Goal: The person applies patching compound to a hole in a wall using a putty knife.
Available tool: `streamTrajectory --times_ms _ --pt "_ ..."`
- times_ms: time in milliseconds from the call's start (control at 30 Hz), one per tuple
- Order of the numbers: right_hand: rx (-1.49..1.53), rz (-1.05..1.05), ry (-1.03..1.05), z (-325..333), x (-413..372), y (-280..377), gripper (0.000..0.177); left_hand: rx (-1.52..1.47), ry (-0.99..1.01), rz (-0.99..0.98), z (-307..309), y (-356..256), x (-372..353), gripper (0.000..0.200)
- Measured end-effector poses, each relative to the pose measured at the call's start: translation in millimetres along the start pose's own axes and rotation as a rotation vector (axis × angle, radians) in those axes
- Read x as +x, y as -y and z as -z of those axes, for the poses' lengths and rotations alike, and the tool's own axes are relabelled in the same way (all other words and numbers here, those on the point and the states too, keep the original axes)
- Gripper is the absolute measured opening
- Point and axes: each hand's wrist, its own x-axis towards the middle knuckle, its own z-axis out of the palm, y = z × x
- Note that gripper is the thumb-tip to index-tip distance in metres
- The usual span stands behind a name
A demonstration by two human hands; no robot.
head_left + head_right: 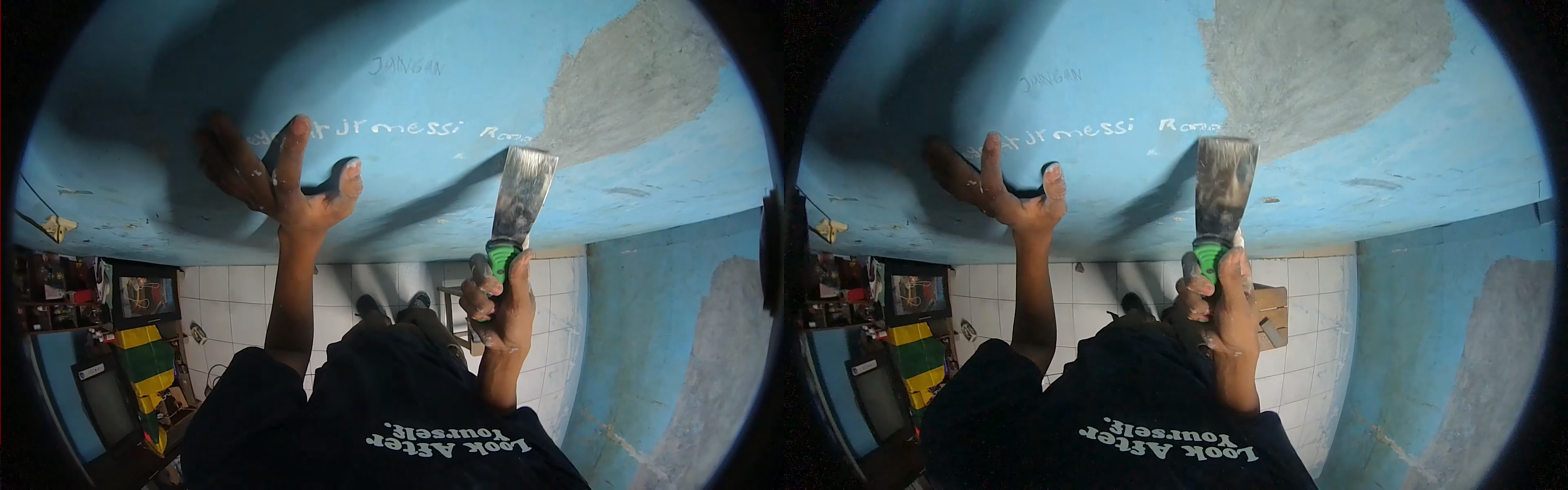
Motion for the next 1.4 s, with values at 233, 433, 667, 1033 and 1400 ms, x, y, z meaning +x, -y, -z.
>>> streamTrajectory --times_ms 233,433,667,1033,1400 --pt "0.008 -0.003 0.035 0.6 -1.6 0.9 0.040 0.006 -0.005 0.015 -0.5 -1.1 -1.9 0.062" --pt "0.006 -0.025 -0.003 1.0 -2.0 2.5 0.041 -0.016 -0.007 0.011 -0.8 1.0 -4.1 0.062" --pt "0.016 -0.005 0.022 -6.1 -1.9 3.3 0.040 -0.081 0.024 0.102 -1.7 1.8 -16.3 0.062" --pt "0.010 -0.026 -0.006 -3.9 -3.8 -0.1 0.042 -0.045 0.014 0.065 0.5 0.3 -10.9 0.061" --pt "0.008 -0.007 0.002 -8.2 -0.3 0.7 0.046 -0.058 0.027 0.102 -1.4 0.5 -18.1 0.062"
